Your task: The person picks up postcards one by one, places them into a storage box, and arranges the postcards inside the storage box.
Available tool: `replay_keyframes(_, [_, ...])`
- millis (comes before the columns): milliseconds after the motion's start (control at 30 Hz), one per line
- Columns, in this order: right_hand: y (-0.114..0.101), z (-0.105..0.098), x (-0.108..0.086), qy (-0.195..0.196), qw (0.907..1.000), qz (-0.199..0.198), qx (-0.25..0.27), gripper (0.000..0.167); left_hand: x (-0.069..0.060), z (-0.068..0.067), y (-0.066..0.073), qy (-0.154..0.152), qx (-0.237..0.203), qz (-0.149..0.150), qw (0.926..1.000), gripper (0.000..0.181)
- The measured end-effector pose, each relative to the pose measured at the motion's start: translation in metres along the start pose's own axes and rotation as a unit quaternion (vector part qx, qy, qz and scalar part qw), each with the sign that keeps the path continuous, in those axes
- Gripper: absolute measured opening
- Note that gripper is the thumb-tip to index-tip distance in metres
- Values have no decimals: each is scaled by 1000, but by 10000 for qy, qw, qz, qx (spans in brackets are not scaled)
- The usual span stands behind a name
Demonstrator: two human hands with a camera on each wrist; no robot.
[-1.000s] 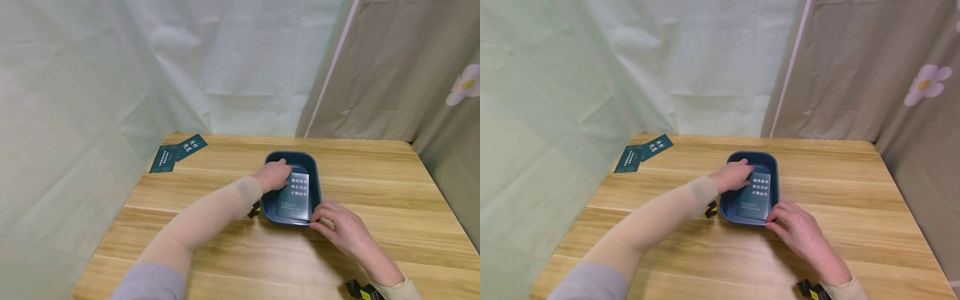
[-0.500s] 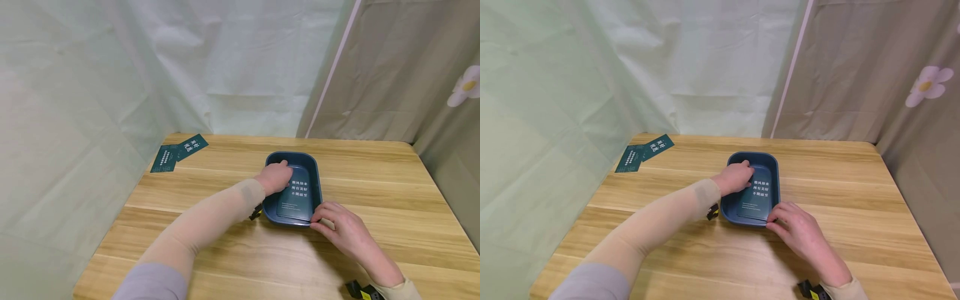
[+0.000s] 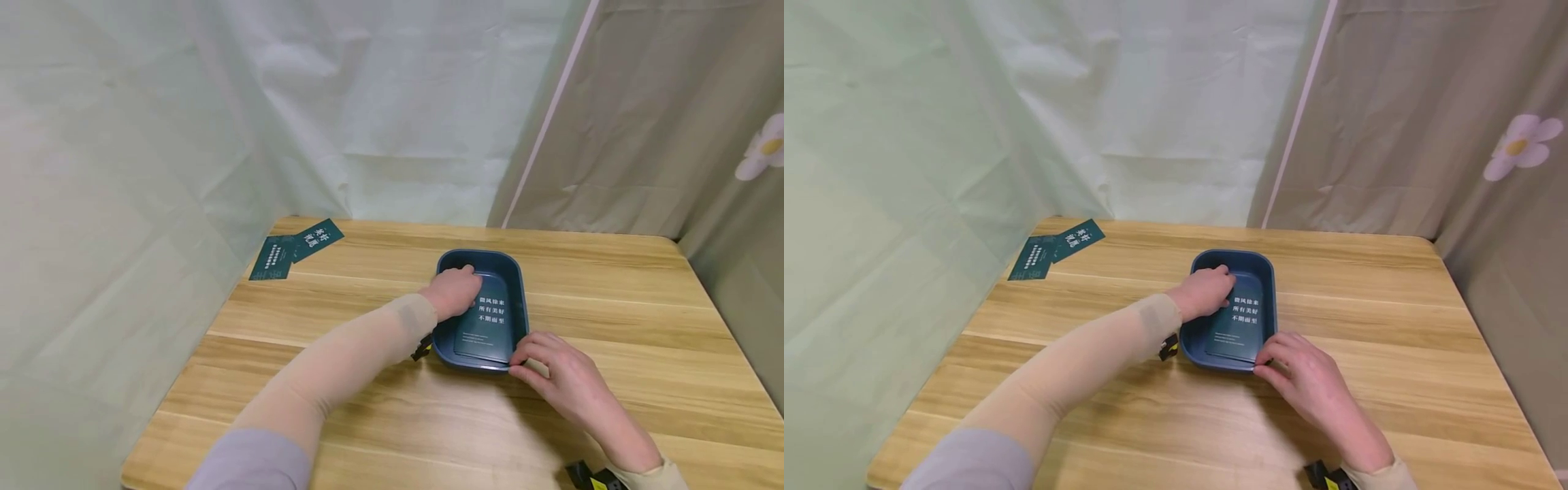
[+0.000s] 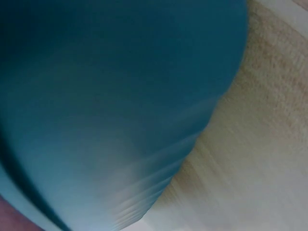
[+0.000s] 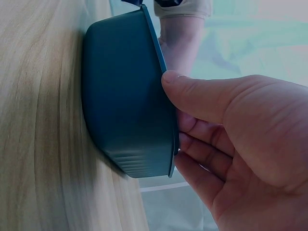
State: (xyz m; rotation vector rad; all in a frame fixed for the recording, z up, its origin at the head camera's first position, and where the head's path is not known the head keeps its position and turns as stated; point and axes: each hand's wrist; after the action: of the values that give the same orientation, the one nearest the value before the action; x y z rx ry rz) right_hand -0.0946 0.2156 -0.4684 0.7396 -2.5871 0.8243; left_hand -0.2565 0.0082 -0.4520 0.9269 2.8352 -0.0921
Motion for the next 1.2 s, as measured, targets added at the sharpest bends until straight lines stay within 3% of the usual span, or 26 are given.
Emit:
replay_keyframes(233, [0, -1, -1, -49, 10000, 66, -7, 22, 0, 1, 1, 8, -83, -28, 10000, 37])
replay_keyframes(467, [-1, -1, 0, 28, 10000, 49, -20, 29, 1, 0, 1, 5, -168, -32, 9999, 34])
replay_keyframes(1000, [-1, 0, 1, -7, 10000, 22, 1, 26, 0, -1, -1, 64, -132, 49, 9999, 32])
replay_keyframes(1200, [0, -1, 0, -50, 10000, 49, 4, 23, -8, -9, -10, 571, -169, 251, 9979, 44])
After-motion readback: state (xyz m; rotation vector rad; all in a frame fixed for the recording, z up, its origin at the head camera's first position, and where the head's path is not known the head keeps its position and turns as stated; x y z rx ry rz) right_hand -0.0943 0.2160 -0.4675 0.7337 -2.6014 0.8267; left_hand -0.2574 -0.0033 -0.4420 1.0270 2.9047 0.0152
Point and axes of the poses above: each hand's wrist, its own x-axis towards the middle knuckle, its own z-axis out of the palm, y = z × x, and after that the axes turned 2 degrees about y, right-handed
